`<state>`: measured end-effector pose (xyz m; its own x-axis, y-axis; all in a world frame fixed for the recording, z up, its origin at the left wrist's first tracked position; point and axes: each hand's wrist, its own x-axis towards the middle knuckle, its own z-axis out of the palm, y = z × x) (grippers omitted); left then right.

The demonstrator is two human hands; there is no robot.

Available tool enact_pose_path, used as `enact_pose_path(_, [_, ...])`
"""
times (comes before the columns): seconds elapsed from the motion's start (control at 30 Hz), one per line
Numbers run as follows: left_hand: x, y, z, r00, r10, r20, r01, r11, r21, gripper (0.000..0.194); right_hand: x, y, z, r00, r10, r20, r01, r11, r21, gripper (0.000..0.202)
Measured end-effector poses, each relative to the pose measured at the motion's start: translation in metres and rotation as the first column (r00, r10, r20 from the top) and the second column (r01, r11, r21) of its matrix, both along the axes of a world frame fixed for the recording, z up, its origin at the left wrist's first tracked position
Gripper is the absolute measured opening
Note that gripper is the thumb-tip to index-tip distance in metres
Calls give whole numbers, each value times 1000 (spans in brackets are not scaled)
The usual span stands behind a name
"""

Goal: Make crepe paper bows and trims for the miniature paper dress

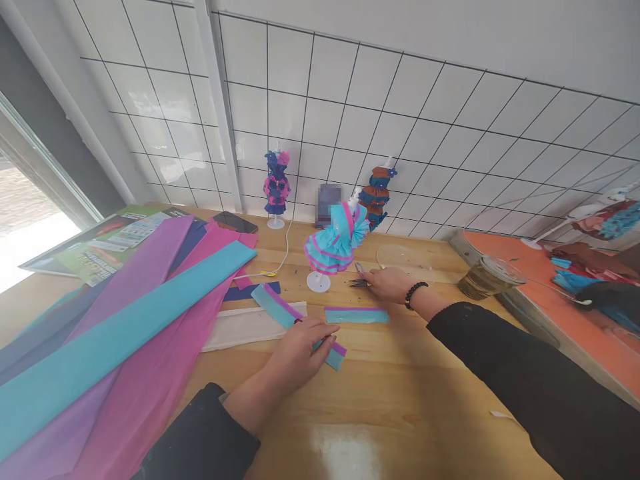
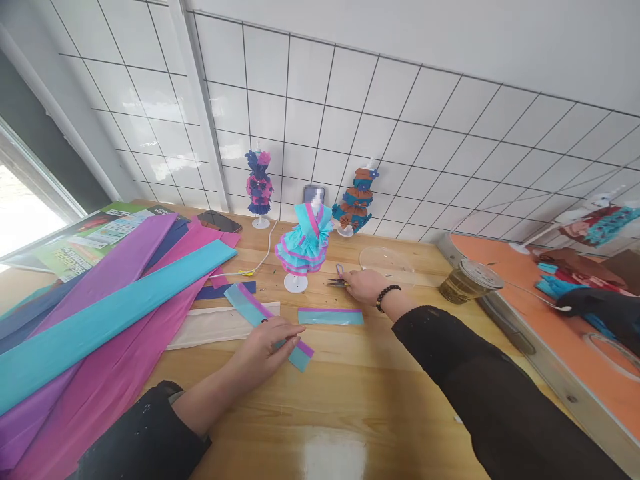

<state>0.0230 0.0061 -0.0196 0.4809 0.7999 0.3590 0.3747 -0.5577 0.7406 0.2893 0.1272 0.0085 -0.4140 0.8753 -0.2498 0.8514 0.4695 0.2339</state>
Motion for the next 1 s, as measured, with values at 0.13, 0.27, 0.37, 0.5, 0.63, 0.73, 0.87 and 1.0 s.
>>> enact_pose_path(0.13, [0, 1, -1, 1000, 3, -2, -3, 1000, -18, 26, 8, 4, -4, 985, -121, -124, 119, 993, -25, 34])
enact_pose_path(0.27, [-1, 1, -2, 1000, 5, -10, -6, 999, -39, 26, 15, 10, -9, 945, -236, -225, 225, 972, -76, 37])
enact_pose_path(0.37, [-1, 2, -2, 1000, -1, -17, 0, 999, -47, 25, 18, 14, -13, 915, -294, -276, 277, 956, -100, 35])
enact_pose_path(0.5, [-1, 2, -3, 1000, -2, -23, 1, 999, -40, 25, 17, 18, -16, 887, -336, -316, 316, 942, -114, 32])
enact_pose_path(0.63, [-1, 2, -4, 1000, -4, -15, 3, 999, -39, 25, 14, 21, -16, 870, -363, -333, 340, 932, -127, 35])
enact_pose_path(0.73, [-1, 1, -4, 1000, -3, -16, 2, 999, -36, 25, 12, 24, -15, 861, -385, -333, 357, 923, -143, 35])
enact_pose_path(0.87, [-2, 2, -3, 1000, -2, -25, 1, 999, -38, 24, 12, 28, -12, 839, -424, -340, 399, 906, -144, 31])
enact_pose_path(1.0, [-2, 2, -3, 1000, -7, -26, 6, 999, -32, 24, 16, 24, -6, 808, -448, -382, 437, 891, -121, 25])
